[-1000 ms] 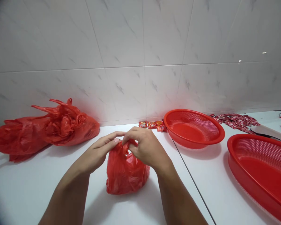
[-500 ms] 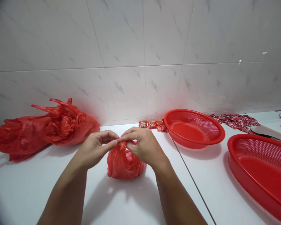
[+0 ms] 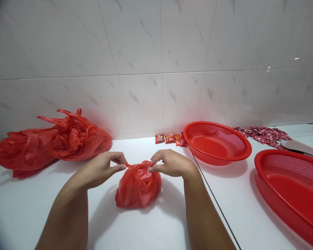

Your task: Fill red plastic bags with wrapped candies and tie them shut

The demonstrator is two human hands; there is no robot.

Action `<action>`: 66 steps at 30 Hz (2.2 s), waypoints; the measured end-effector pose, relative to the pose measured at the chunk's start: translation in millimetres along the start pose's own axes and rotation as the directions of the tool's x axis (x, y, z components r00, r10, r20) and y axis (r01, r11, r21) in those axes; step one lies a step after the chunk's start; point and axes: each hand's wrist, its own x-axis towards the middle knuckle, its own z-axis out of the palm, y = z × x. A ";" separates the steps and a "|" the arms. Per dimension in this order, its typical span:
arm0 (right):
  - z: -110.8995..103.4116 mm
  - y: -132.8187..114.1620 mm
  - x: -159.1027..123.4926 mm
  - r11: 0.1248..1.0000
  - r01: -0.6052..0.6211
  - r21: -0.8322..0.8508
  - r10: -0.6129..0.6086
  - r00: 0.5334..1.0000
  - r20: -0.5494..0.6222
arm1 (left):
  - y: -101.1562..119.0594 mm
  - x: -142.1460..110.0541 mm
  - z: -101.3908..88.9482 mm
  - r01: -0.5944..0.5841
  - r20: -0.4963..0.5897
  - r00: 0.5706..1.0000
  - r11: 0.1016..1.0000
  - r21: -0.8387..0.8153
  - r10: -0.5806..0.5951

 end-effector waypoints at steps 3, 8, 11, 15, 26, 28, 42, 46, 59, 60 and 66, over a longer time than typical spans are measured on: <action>-5.9 27.1 6.5 0.974 -0.216 -0.067 0.219 0.975 0.040 | -25.2 9.5 -0.5 0.243 -0.026 0.970 0.951 0.193 -0.242; -0.3 53.5 24.3 0.897 -0.420 -0.141 0.436 0.893 0.114 | -46.7 24.4 4.2 0.385 0.035 0.913 0.887 0.257 -0.406; 1.6 54.6 26.4 0.880 -0.441 -0.176 0.459 0.885 0.080 | -45.5 25.0 5.0 0.372 0.027 0.920 0.891 0.261 -0.392; -5.1 39.6 14.8 0.923 -0.363 -0.127 0.366 0.931 0.003 | -36.8 17.5 0.1 0.299 -0.056 0.954 0.932 0.203 -0.294; 23.9 -5.8 24.5 0.863 0.167 0.478 -0.285 0.940 0.187 | 29.3 7.5 25.9 -0.301 -0.264 0.934 0.925 -0.230 0.239; 24.2 -2.5 26.6 0.791 0.227 0.569 -0.342 0.934 0.102 | 29.0 7.4 27.6 -0.317 -0.252 0.937 0.895 -0.315 0.243; 33.2 -38.6 3.9 0.652 0.496 0.573 -0.450 0.862 -0.234 | 47.6 3.0 39.9 -0.180 0.183 0.943 0.888 -0.422 0.277; 33.3 -40.6 2.8 0.698 0.479 0.533 -0.461 0.870 -0.178 | 44.8 0.8 36.1 -0.201 0.162 0.948 0.911 -0.361 0.274; 3.3 -47.4 -21.1 1.000 -0.016 0.021 0.024 0.901 -0.434 | 31.2 2.4 22.4 -0.133 -0.043 0.991 0.929 -0.345 0.126; 2.3 -47.3 -22.1 0.999 -0.050 0.003 0.047 0.902 -0.430 | 30.6 2.2 20.7 -0.137 -0.059 0.991 0.926 -0.352 0.124; 5.0 -46.6 -23.6 0.985 -0.125 -0.119 0.100 0.976 -0.194 | 27.6 2.6 19.1 -0.130 -0.124 0.988 0.930 -0.343 0.093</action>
